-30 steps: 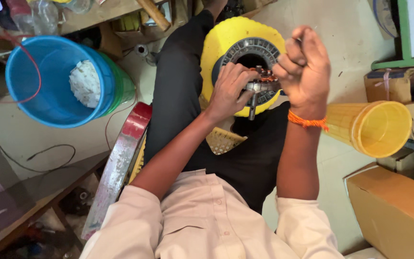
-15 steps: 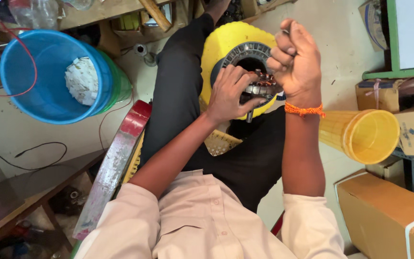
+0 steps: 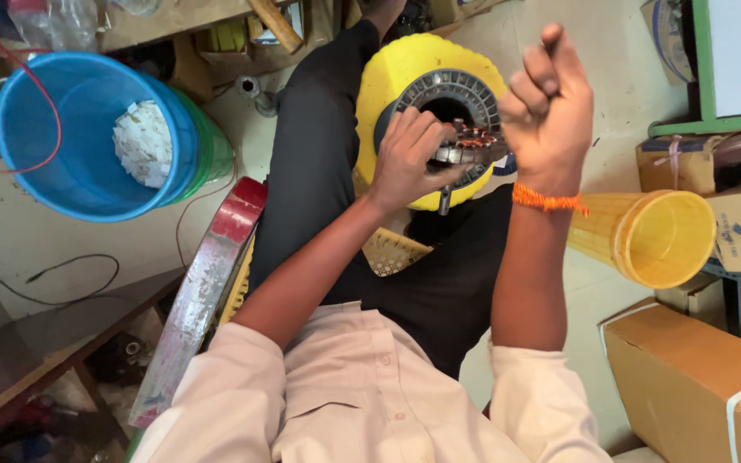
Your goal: The person winds copper wire around the slots of a motor stator core, using a small tool to guide and press the wire into place. The stator is held steady on a yellow support while the person repeatedly wraps and adjusts the wire.
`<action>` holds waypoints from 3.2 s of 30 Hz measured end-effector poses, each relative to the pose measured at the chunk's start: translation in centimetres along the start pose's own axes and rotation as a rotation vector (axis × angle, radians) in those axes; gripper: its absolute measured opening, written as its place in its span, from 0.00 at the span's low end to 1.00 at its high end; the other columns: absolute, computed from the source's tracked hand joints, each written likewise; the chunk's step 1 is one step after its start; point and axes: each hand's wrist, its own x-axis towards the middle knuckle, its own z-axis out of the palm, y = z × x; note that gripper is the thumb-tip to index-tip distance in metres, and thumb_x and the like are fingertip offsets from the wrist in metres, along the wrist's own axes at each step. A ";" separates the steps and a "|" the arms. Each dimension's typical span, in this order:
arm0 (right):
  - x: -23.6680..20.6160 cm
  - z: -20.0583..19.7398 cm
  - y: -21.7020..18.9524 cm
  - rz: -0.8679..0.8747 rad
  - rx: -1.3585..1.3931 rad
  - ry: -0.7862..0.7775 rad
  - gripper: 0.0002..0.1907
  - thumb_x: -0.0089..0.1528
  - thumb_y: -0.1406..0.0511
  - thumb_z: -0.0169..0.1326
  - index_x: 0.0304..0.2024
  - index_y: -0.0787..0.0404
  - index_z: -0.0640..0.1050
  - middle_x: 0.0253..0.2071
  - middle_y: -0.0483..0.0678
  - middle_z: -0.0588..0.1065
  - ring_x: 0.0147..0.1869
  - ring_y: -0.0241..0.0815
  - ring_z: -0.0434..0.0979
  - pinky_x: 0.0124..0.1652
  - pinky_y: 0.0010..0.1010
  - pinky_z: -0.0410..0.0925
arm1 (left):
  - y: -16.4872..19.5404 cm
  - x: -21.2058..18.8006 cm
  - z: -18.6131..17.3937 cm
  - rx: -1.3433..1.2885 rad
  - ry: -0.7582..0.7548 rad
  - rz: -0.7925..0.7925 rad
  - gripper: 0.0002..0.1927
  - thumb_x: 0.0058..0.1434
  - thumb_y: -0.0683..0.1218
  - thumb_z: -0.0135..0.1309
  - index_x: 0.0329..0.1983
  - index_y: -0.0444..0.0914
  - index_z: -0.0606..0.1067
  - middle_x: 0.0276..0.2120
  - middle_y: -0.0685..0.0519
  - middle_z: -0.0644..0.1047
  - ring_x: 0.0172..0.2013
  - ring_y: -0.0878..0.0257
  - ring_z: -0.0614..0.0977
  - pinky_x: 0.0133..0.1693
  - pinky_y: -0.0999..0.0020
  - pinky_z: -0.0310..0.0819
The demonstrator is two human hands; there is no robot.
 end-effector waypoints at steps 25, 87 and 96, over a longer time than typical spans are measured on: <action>-4.4 1.9 0.2 -0.124 -0.126 0.215 0.09 0.75 0.61 0.45 0.50 0.59 0.71 0.37 0.42 0.71 0.49 0.40 0.76 0.58 0.41 0.71 | -3.9 5.1 -1.2 -0.466 -0.448 -0.191 0.07 0.55 0.33 0.56 0.32 0.37 0.77 0.30 0.54 0.79 0.39 0.58 0.79 0.47 0.66 0.73; -8.7 6.4 4.4 -0.417 -1.533 0.242 0.04 0.68 0.70 0.58 0.45 0.65 0.79 0.41 0.46 0.79 0.46 0.38 0.76 0.47 0.28 0.70 | -4.6 4.5 -1.9 -0.583 -0.362 -0.346 0.09 0.51 0.30 0.53 0.30 0.35 0.79 0.36 0.54 0.77 0.36 0.64 0.81 0.39 0.72 0.72; -13.5 5.9 8.7 -0.311 -1.474 0.410 0.05 0.73 0.71 0.49 0.46 0.64 0.77 0.25 0.40 0.64 0.28 0.29 0.58 0.29 0.26 0.55 | -5.4 4.8 -2.4 -0.638 -0.502 -0.277 0.09 0.53 0.29 0.51 0.33 0.34 0.77 0.38 0.52 0.77 0.41 0.61 0.82 0.46 0.68 0.76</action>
